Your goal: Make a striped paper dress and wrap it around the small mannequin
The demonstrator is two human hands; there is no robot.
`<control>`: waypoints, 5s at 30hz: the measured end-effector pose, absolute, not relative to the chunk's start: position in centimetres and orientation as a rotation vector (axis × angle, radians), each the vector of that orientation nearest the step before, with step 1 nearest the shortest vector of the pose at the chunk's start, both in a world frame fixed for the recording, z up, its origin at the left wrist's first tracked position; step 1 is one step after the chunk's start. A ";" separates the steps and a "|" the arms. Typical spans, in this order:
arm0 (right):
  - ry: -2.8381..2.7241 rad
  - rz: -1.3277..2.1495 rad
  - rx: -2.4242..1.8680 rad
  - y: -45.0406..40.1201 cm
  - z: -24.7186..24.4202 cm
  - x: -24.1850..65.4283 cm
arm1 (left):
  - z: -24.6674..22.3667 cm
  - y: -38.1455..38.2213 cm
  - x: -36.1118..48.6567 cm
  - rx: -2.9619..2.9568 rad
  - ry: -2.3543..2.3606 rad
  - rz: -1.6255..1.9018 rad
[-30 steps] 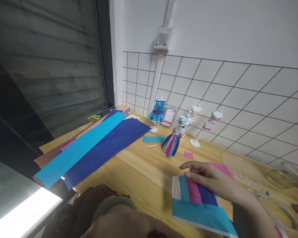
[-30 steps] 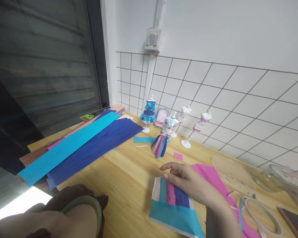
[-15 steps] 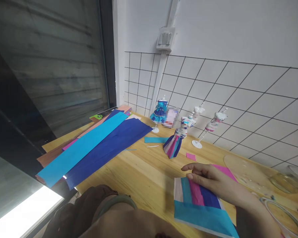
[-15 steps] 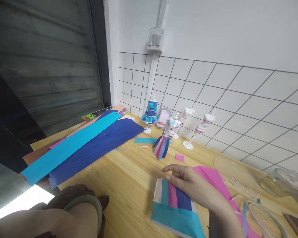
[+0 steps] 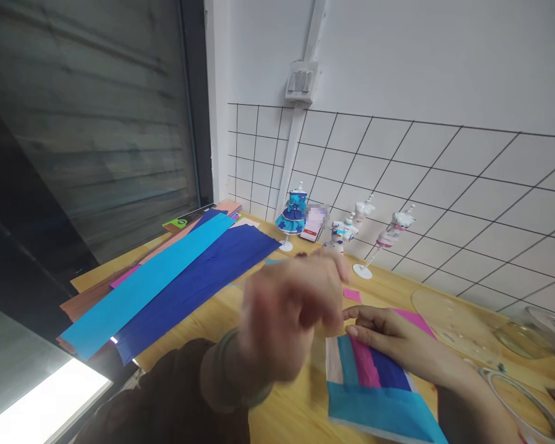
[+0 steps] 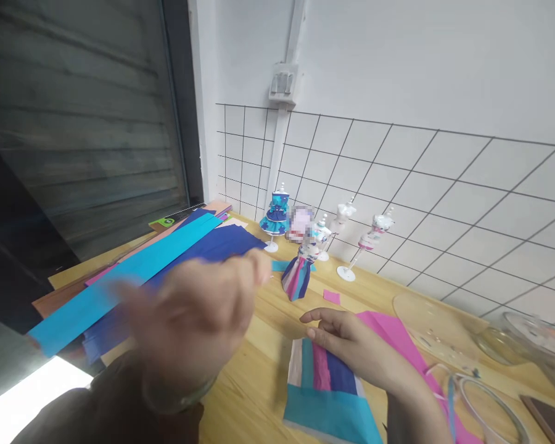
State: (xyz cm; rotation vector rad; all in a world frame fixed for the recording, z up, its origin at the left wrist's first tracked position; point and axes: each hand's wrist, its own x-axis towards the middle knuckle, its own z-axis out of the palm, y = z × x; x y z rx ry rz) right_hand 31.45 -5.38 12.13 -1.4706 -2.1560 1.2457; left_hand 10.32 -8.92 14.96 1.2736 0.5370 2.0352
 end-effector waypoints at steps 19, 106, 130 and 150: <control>-2.161 1.349 -1.435 -5.4 12.3 30.4 | 7.9 8.0 16.8 1.606 1.280 1.631; -1.810 0.910 -1.431 -7.3 14.8 30.6 | 15.6 -0.6 6.4 1.833 0.634 0.459; -1.896 1.429 -1.471 -5.9 12.7 31.9 | 17.0 -1.1 4.0 1.980 0.937 0.598; -1.537 0.228 -1.736 -7.0 15.1 31.6 | 15.7 0.4 4.9 1.966 0.903 0.825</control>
